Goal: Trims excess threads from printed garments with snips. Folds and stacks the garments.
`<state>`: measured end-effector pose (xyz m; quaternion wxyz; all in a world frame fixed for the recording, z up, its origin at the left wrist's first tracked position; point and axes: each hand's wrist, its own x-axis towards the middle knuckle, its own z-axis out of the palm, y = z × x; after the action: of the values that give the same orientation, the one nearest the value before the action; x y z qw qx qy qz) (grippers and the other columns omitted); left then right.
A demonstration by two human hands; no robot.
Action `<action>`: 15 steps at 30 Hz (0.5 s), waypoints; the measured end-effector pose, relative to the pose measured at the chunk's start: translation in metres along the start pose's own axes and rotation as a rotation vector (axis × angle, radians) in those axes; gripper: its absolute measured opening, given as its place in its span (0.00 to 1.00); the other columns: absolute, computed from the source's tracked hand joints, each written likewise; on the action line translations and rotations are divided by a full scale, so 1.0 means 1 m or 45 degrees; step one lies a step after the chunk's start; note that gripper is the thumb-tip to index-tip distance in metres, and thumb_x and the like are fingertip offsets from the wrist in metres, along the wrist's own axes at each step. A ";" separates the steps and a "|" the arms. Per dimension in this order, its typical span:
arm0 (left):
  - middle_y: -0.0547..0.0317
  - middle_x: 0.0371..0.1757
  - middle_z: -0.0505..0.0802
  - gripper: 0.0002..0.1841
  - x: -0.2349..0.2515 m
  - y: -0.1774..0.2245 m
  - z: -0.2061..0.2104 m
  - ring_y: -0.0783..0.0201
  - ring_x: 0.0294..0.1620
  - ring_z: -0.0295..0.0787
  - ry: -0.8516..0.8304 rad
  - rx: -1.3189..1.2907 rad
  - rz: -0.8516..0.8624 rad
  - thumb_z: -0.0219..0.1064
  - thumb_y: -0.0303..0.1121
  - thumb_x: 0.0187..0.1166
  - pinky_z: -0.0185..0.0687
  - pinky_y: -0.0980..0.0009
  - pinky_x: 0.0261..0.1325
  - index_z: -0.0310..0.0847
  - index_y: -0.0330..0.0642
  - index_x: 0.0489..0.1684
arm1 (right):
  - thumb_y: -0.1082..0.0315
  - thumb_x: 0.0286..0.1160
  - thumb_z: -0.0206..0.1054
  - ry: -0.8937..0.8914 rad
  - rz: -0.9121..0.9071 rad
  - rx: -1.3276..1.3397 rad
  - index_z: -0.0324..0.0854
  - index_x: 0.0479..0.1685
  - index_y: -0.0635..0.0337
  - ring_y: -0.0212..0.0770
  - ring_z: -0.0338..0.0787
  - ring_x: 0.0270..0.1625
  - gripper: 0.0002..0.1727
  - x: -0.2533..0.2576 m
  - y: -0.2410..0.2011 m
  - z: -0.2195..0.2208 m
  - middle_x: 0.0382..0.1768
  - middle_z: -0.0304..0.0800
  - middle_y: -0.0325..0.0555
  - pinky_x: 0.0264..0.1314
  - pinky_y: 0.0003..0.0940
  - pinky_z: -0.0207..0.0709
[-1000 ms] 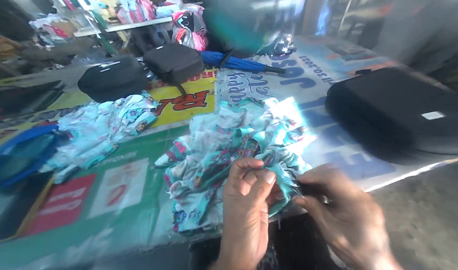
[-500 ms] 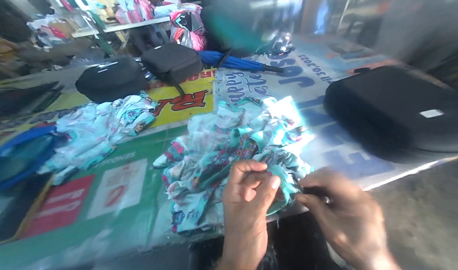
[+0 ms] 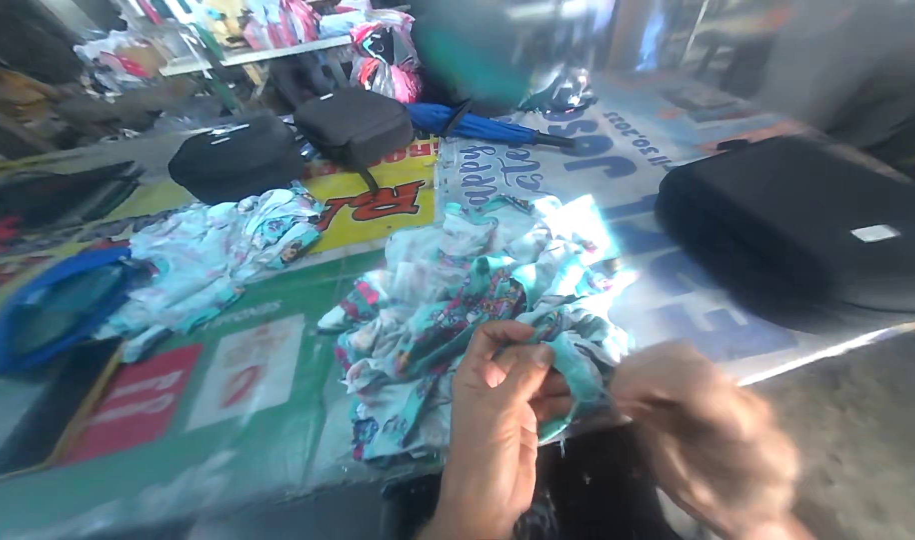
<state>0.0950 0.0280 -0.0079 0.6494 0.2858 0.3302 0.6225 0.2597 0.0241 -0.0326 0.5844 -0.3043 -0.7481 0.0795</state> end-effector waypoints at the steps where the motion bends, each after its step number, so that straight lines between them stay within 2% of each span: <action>1: 0.53 0.33 0.92 0.08 0.000 0.001 -0.001 0.63 0.29 0.94 -0.013 -0.025 0.001 0.60 0.18 0.80 0.94 0.67 0.32 0.76 0.37 0.51 | 0.63 0.87 0.63 -0.017 0.003 0.062 0.78 0.44 0.57 0.24 0.88 0.48 0.07 0.000 -0.005 -0.004 0.41 0.86 0.38 0.53 0.15 0.82; 4: 0.51 0.34 0.93 0.08 0.001 0.000 -0.005 0.63 0.29 0.94 -0.070 -0.111 -0.013 0.62 0.20 0.80 0.93 0.68 0.33 0.77 0.38 0.52 | 0.62 0.90 0.60 -0.269 0.055 0.407 0.78 0.39 0.58 0.29 0.88 0.44 0.11 -0.003 -0.023 -0.021 0.36 0.85 0.42 0.51 0.21 0.82; 6: 0.49 0.34 0.94 0.09 0.002 -0.001 -0.007 0.62 0.29 0.94 -0.075 -0.134 -0.022 0.65 0.20 0.78 0.94 0.67 0.33 0.79 0.37 0.52 | 0.57 0.89 0.60 -0.633 0.111 0.594 0.80 0.29 0.61 0.39 0.83 0.33 0.20 -0.006 -0.029 -0.028 0.26 0.82 0.47 0.40 0.30 0.76; 7: 0.49 0.35 0.93 0.09 0.003 -0.001 -0.007 0.62 0.29 0.94 -0.069 -0.114 -0.027 0.64 0.21 0.78 0.93 0.67 0.33 0.78 0.37 0.52 | 0.52 0.89 0.59 -0.807 0.119 0.558 0.80 0.25 0.60 0.41 0.81 0.28 0.24 -0.007 -0.028 -0.027 0.22 0.79 0.47 0.32 0.35 0.71; 8: 0.49 0.36 0.92 0.09 0.003 0.000 -0.006 0.62 0.29 0.93 -0.063 -0.086 -0.025 0.63 0.21 0.79 0.93 0.67 0.33 0.78 0.37 0.53 | 0.48 0.87 0.60 -0.895 0.147 0.475 0.80 0.24 0.59 0.42 0.81 0.25 0.26 -0.009 -0.028 -0.025 0.20 0.79 0.47 0.28 0.38 0.69; 9: 0.49 0.37 0.92 0.08 0.003 -0.001 -0.005 0.62 0.29 0.93 -0.062 -0.074 -0.017 0.62 0.22 0.80 0.94 0.66 0.33 0.78 0.37 0.53 | 0.47 0.85 0.63 -0.854 0.192 0.369 0.82 0.26 0.60 0.42 0.82 0.27 0.26 -0.012 -0.028 -0.023 0.22 0.81 0.47 0.30 0.38 0.71; 10: 0.48 0.38 0.93 0.08 0.002 -0.001 -0.005 0.60 0.31 0.95 -0.073 -0.075 0.002 0.62 0.24 0.82 0.95 0.64 0.35 0.78 0.37 0.54 | 0.49 0.84 0.66 -0.711 0.229 0.251 0.83 0.29 0.60 0.39 0.84 0.31 0.23 -0.013 -0.027 -0.020 0.25 0.84 0.47 0.34 0.34 0.76; 11: 0.47 0.41 0.93 0.09 0.000 -0.002 -0.007 0.59 0.33 0.96 -0.115 -0.050 0.039 0.61 0.27 0.84 0.95 0.63 0.37 0.78 0.37 0.57 | 0.50 0.83 0.68 -0.522 0.237 0.107 0.82 0.33 0.59 0.32 0.86 0.33 0.20 -0.013 -0.026 -0.016 0.29 0.85 0.45 0.36 0.25 0.79; 13: 0.52 0.47 0.94 0.15 -0.005 -0.007 -0.010 0.61 0.40 0.96 -0.228 0.152 0.177 0.61 0.39 0.87 0.95 0.64 0.42 0.77 0.39 0.62 | 0.52 0.82 0.69 -0.205 0.195 -0.183 0.78 0.41 0.57 0.22 0.80 0.32 0.16 -0.008 -0.018 -0.010 0.32 0.82 0.40 0.33 0.12 0.73; 15: 0.59 0.53 0.93 0.24 -0.010 -0.015 -0.011 0.66 0.47 0.94 -0.321 0.402 0.370 0.59 0.52 0.87 0.94 0.66 0.47 0.76 0.41 0.66 | 0.53 0.78 0.71 -0.088 0.181 -0.394 0.77 0.45 0.56 0.22 0.75 0.27 0.16 -0.002 -0.013 -0.007 0.32 0.80 0.40 0.28 0.11 0.67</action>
<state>0.0959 0.0163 -0.0257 0.5364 0.5037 0.2952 0.6095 0.2617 0.0112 -0.0258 0.4972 -0.4400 -0.7476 0.0150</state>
